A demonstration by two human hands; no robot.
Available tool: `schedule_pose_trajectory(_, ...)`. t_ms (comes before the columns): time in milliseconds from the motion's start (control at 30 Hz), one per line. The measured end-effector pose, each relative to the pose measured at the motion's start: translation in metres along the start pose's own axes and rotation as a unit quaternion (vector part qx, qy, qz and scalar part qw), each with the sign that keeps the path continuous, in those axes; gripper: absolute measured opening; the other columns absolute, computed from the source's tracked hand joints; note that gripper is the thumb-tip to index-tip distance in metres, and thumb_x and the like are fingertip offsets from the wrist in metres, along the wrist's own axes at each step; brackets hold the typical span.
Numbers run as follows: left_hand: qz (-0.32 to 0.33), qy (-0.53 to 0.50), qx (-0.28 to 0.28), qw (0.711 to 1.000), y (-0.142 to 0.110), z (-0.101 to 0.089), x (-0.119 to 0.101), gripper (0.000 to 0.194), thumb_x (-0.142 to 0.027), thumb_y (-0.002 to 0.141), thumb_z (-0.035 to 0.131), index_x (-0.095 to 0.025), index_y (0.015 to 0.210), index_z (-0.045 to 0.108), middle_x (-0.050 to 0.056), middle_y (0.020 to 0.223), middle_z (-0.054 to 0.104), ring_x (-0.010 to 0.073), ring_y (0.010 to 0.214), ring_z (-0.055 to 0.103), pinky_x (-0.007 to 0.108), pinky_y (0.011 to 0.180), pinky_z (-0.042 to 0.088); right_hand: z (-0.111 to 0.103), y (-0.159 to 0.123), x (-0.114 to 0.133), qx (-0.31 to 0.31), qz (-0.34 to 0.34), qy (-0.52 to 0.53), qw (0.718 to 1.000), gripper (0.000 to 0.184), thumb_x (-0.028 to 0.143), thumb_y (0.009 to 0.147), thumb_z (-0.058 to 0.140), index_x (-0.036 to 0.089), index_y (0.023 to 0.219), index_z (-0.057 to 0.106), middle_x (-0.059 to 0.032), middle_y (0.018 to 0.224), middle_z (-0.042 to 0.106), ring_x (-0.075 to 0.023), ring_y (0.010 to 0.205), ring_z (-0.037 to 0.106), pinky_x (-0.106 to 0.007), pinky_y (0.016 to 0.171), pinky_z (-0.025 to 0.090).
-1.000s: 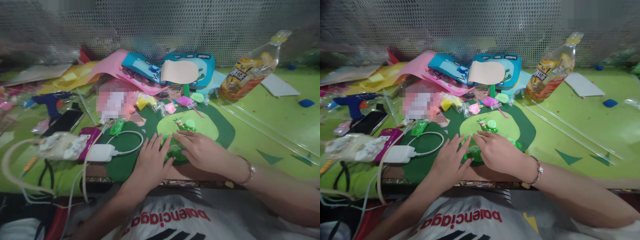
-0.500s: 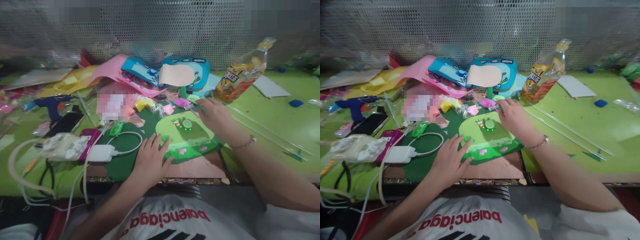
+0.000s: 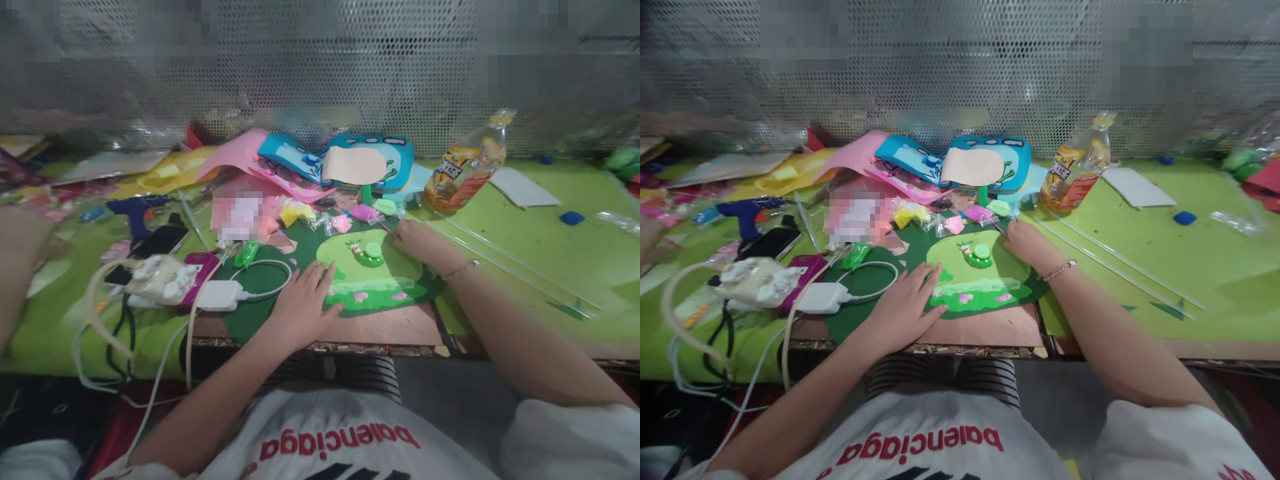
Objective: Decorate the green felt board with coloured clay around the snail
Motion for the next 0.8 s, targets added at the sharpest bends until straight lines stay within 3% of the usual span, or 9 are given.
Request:
schedule_pose_trajectory(167, 0.045, -0.009, 0.054, 0.997, 0.010, -0.007, 0.009, 0.065, -0.048, 0.090, 0.041, -0.011, 0.142, 0.030, 0.014, 0.149, 0.031, 0.0290, 0.138, 0.028, 0.047, 0.109, 0.026, -0.008, -0.006, -0.005, -0.006, 0.004, 0.024, 1.000, 0.010, 0.010, 0.079, 0.049, 0.011, 0.080, 0.059, -0.0157, 0.079, 0.065, -0.0243, 0.074, 0.061, -0.031, 0.064, 0.043)
schedule_pose_trajectory(267, 0.070, -0.007, 0.052, 0.996, 0.016, -0.011, 0.015, 0.057, -0.048, 0.093, 0.036, -0.015, 0.140, 0.034, 0.011, 0.147, 0.036, 0.0236, 0.135, 0.033, 0.041, 0.108, 0.029, -0.022, -0.008, -0.007, -0.032, 0.009, 0.066, 0.997, 0.017, 0.011, 0.080, 0.048, 0.011, 0.095, 0.056, -0.0135, 0.084, 0.067, -0.0220, 0.074, 0.061, -0.028, 0.059, 0.043)
schedule_pose_trajectory(367, 0.079, -0.002, 0.039, 0.996, 0.020, -0.013, 0.017, 0.055, -0.047, 0.093, 0.033, -0.015, 0.138, 0.038, 0.012, 0.144, 0.040, 0.0223, 0.132, 0.038, 0.036, 0.105, 0.032, -0.036, -0.013, -0.001, -0.053, -0.007, 0.120, 0.991, 0.036, 0.007, 0.080, 0.043, 0.014, 0.115, 0.046, -0.0085, 0.095, 0.067, -0.0151, 0.067, 0.062, -0.023, 0.056, 0.045)
schedule_pose_trajectory(467, 0.073, 0.006, 0.013, 0.997, 0.021, -0.012, 0.017, 0.061, -0.049, 0.092, 0.036, -0.013, 0.141, 0.032, 0.015, 0.143, 0.041, 0.0251, 0.130, 0.040, 0.038, 0.103, 0.033, -0.042, -0.018, 0.009, -0.061, -0.027, 0.151, 0.986, 0.043, 0.000, 0.077, 0.038, 0.017, 0.115, 0.048, -0.0048, 0.098, 0.066, -0.0092, 0.057, 0.061, -0.020, 0.054, 0.047)
schedule_pose_trajectory(600, 0.067, 0.018, -0.018, 0.997, 0.021, -0.009, 0.014, 0.055, -0.049, 0.093, 0.034, -0.019, 0.138, 0.037, 0.012, 0.139, 0.045, 0.0258, 0.127, 0.042, 0.041, 0.100, 0.034, -0.036, -0.017, 0.017, -0.086, -0.048, 0.138, 0.985, 0.034, -0.001, 0.071, 0.042, 0.014, 0.095, 0.061, -0.0076, 0.088, 0.066, -0.0158, 0.070, 0.064, -0.025, 0.065, 0.049)
schedule_pose_trajectory(700, 0.063, 0.027, -0.035, 0.997, 0.022, -0.008, 0.013, 0.051, -0.050, 0.093, 0.031, -0.022, 0.134, 0.043, 0.011, 0.136, 0.047, 0.0272, 0.122, 0.046, 0.043, 0.095, 0.036, -0.032, -0.014, 0.022, -0.114, -0.080, 0.122, 0.983, 0.036, 0.001, 0.075, 0.040, 0.013, 0.100, 0.062, -0.0121, 0.097, 0.064, -0.0203, 0.086, 0.062, -0.031, 0.078, 0.048)
schedule_pose_trajectory(800, 0.063, 0.030, -0.044, 0.997, 0.023, -0.009, 0.013, 0.052, -0.052, 0.093, 0.031, -0.023, 0.133, 0.044, 0.011, 0.133, 0.049, 0.0277, 0.117, 0.048, 0.043, 0.092, 0.038, -0.031, -0.015, 0.038, -0.113, -0.139, 0.114, 0.977, 0.035, 0.003, 0.081, 0.039, 0.015, 0.105, 0.062, -0.0112, 0.105, 0.062, -0.0184, 0.091, 0.060, -0.032, 0.085, 0.046)
Point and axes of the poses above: each hand's wrist, its own y-axis towards the middle knuckle, its own z-axis out of the palm, x = y × z, the point moved 6 cm from there along y, towards the middle knuckle
